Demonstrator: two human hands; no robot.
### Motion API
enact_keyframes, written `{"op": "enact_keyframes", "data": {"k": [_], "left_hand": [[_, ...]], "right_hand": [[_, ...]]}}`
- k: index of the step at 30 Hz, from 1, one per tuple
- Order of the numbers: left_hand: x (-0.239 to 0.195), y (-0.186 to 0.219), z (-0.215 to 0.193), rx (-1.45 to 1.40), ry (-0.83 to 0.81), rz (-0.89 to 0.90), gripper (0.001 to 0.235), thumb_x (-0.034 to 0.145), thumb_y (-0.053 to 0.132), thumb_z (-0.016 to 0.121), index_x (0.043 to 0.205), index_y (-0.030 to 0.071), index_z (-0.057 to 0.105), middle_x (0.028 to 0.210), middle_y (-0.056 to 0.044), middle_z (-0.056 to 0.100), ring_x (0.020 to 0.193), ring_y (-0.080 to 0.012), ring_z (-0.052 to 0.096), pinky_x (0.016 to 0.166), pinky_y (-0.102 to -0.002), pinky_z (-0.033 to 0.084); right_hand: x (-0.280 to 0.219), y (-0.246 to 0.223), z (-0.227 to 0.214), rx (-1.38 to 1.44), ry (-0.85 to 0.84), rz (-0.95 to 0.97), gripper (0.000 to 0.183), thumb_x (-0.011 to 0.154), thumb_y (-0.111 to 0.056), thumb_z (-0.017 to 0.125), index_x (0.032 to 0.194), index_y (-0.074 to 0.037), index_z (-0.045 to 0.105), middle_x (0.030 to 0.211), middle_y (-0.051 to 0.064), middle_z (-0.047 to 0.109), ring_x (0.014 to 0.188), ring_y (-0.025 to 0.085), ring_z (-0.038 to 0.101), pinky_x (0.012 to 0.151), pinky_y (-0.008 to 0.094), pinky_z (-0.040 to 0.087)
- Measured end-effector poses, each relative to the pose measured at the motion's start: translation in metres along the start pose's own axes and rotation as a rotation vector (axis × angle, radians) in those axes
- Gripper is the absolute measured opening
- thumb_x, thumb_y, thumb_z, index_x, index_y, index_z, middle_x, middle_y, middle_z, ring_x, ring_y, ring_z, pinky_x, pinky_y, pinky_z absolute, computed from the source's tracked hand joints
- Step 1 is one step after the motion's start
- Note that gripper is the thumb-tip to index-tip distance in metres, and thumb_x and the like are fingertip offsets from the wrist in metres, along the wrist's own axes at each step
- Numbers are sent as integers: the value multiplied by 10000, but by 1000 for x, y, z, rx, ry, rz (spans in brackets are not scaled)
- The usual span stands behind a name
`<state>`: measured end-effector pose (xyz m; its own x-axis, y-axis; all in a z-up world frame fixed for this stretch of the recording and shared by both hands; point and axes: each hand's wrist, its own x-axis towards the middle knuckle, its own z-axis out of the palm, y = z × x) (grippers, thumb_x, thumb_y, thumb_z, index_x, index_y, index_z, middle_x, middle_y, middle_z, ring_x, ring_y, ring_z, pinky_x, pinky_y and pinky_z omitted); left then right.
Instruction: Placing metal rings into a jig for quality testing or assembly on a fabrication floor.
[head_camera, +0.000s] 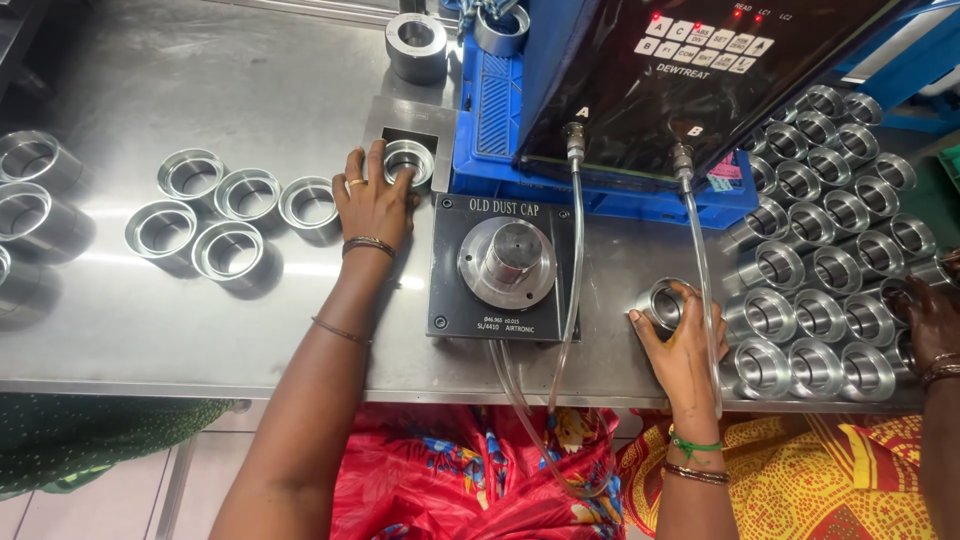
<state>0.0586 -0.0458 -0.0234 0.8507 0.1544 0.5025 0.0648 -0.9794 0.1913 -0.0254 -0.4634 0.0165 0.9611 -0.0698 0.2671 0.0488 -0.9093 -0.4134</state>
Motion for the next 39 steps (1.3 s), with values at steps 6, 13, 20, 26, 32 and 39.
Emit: {"op": "enact_keyframes", "data": {"k": [6,13,20,26,32,39], "left_hand": [[-4,-3,8,-35,77,0,377,850,297,801,1182,144,706,1545,-131,409,1438,-357,348,1089,-550,315],[-22,10,-67,-38,-111,-28,462,761,430,848,1079,115,736,1445,-161,447,1381,-409,349,1103,-582,295],[-93,-40,-94,-69,-50,-67,573,711,527,864,993,40,759,1371,-238,542,1330,-422,446,1121,-505,413],[-113,-60,-125,89,18,-175,427,725,431,873,944,93,731,1423,-145,563,1336,-365,472,1011,-534,413],[-86,-23,-109,-183,199,-161,364,888,234,798,1221,148,678,1399,-97,569,1316,-310,533,1086,-485,417],[-49,79,-101,-964,100,94,251,1063,242,585,1233,61,621,1298,-157,580,1272,-341,548,1104,-433,408]], "right_hand": [[-1,2,2,-5,23,-22,697,816,-486,806,1375,-155,552,1351,140,526,1313,393,455,1057,620,340],[3,12,4,-19,-30,45,737,812,-549,780,1395,-167,541,1357,156,513,1332,392,441,1085,638,315],[5,5,5,34,-53,40,962,735,-602,803,1473,-100,443,1308,194,564,1301,417,437,1097,651,273],[2,-3,1,35,-4,-36,861,708,-468,867,1407,-109,514,1317,164,643,1239,402,495,1055,570,379],[-10,-30,-12,623,-138,87,722,737,-361,882,1342,-124,568,1241,104,652,1125,226,626,943,397,521],[13,-159,-64,672,-48,-302,748,655,-328,935,1278,-112,582,1181,58,683,1087,179,669,929,351,561]]}}
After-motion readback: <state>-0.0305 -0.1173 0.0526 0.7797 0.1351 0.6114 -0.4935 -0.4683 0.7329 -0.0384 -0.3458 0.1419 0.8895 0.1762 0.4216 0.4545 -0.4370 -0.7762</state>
